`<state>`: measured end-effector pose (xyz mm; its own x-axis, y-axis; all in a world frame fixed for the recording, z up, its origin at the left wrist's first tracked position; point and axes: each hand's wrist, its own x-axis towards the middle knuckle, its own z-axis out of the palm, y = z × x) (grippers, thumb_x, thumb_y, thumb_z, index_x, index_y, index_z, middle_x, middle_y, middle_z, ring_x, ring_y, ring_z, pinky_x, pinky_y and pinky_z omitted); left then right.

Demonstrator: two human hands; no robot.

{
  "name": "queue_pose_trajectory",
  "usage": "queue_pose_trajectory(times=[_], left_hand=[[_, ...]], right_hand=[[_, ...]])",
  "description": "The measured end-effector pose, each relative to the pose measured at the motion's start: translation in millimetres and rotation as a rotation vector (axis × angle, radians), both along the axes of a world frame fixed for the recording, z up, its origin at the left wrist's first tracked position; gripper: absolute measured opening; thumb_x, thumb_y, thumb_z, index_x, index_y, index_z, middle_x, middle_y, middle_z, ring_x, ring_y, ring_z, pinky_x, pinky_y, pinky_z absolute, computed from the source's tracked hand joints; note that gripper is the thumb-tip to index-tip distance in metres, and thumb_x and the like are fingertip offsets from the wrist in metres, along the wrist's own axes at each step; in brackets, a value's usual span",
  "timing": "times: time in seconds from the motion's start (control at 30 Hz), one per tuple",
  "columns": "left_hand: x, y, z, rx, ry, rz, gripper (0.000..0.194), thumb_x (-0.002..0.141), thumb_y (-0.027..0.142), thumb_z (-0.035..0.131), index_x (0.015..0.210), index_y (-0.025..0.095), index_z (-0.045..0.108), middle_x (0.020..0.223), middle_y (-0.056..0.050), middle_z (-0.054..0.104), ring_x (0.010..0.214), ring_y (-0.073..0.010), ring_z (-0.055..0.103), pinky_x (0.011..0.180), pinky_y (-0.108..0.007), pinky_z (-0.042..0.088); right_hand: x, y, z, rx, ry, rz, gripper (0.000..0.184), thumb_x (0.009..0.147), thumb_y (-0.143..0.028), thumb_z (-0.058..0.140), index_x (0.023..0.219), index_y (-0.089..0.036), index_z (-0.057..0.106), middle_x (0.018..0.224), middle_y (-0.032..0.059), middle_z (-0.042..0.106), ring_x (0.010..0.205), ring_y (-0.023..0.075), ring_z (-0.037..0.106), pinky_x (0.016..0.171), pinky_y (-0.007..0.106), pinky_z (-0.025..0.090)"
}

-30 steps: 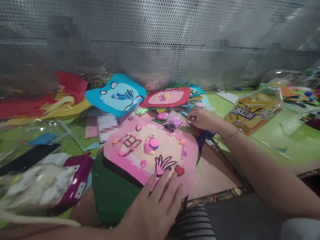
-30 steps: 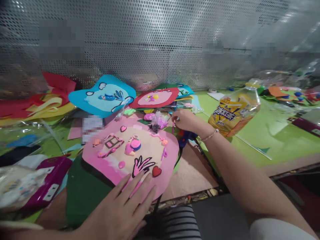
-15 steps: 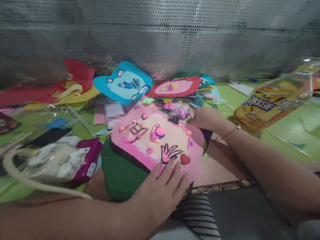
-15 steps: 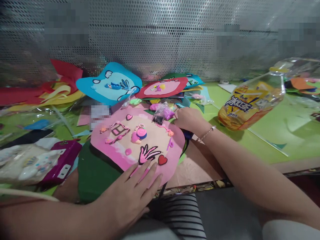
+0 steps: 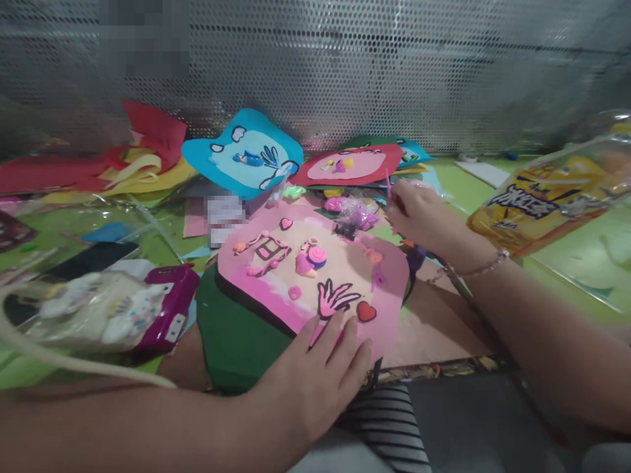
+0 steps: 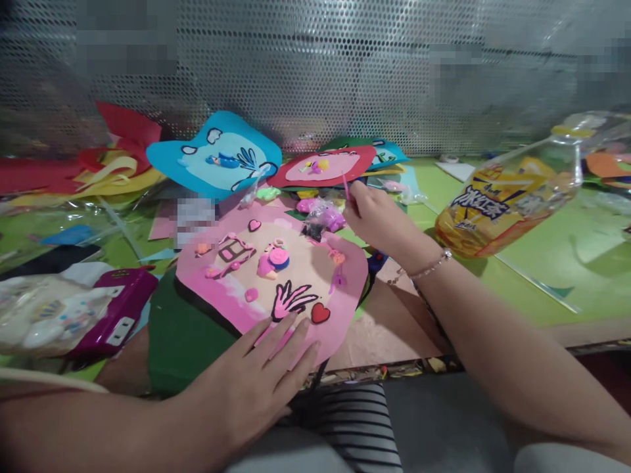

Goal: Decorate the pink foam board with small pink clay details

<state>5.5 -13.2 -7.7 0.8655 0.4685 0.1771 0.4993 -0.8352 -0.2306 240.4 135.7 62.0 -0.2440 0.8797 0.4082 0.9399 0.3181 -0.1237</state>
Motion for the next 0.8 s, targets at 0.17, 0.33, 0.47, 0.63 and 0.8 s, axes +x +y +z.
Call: queue_pose_trajectory(times=[0.17, 0.33, 0.47, 0.63, 0.8], left_hand=[[1, 0, 1.4, -0.012, -0.001, 0.014, 0.039, 0.096, 0.026, 0.037, 0.132, 0.013, 0.046, 0.137, -0.015, 0.047, 0.125, -0.0316, 0.044, 0.096, -0.046, 0.035], [0, -2, -4.1, -0.035, -0.018, 0.029, 0.044, 0.095, 0.029, 0.037, 0.136, 0.013, 0.04, 0.14, -0.017, 0.043, 0.124, -0.0323, 0.045, 0.098, -0.047, 0.03], [1, 1, -4.7, -0.002, -0.04, 0.049, 0.045, 0.093, 0.031, 0.042, 0.134, 0.013, 0.043, 0.133, -0.016, 0.051, 0.123, -0.0317, 0.045, 0.101, -0.046, 0.023], [-1, 4, 2.0, 0.026, -0.011, 0.075, 0.044, 0.091, 0.029, 0.042, 0.13, 0.009, 0.048, 0.129, -0.014, 0.055, 0.121, -0.0286, 0.046, 0.097, -0.041, 0.024], [-3, 6, 1.6, 0.065, -0.015, 0.028, 0.043, 0.092, 0.029, 0.039, 0.128, 0.01, 0.048, 0.126, -0.014, 0.057, 0.118, -0.0298, 0.046, 0.095, -0.042, 0.025]], right_hand=[[-25, -20, -11.4, -0.091, 0.411, 0.406, 0.008, 0.09, -0.019, 0.036, 0.083, -0.022, 0.039, 0.068, 0.0002, 0.052, 0.057, 0.0126, 0.053, 0.056, 0.026, 0.043], [-43, -31, -29.1, -0.289, 0.618, 0.692, 0.005, 0.09, -0.021, 0.042, 0.085, -0.021, 0.039, 0.07, -0.0008, 0.055, 0.058, 0.0111, 0.058, 0.052, 0.024, 0.046], [-47, -33, -31.5, -0.317, 0.578, 0.756, 0.007, 0.085, -0.017, 0.048, 0.08, -0.02, 0.044, 0.067, -0.0011, 0.054, 0.057, 0.0102, 0.054, 0.05, 0.022, 0.042], [-46, -33, -31.7, -0.324, 0.569, 0.798, 0.009, 0.082, -0.01, 0.045, 0.081, -0.018, 0.049, 0.072, 0.0004, 0.055, 0.061, 0.0098, 0.055, 0.054, 0.021, 0.044], [-46, -29, -35.9, -0.349, 0.584, 0.778, 0.009, 0.085, -0.01, 0.045, 0.083, -0.018, 0.049, 0.069, -0.0003, 0.056, 0.061, 0.0096, 0.056, 0.054, 0.02, 0.046]])
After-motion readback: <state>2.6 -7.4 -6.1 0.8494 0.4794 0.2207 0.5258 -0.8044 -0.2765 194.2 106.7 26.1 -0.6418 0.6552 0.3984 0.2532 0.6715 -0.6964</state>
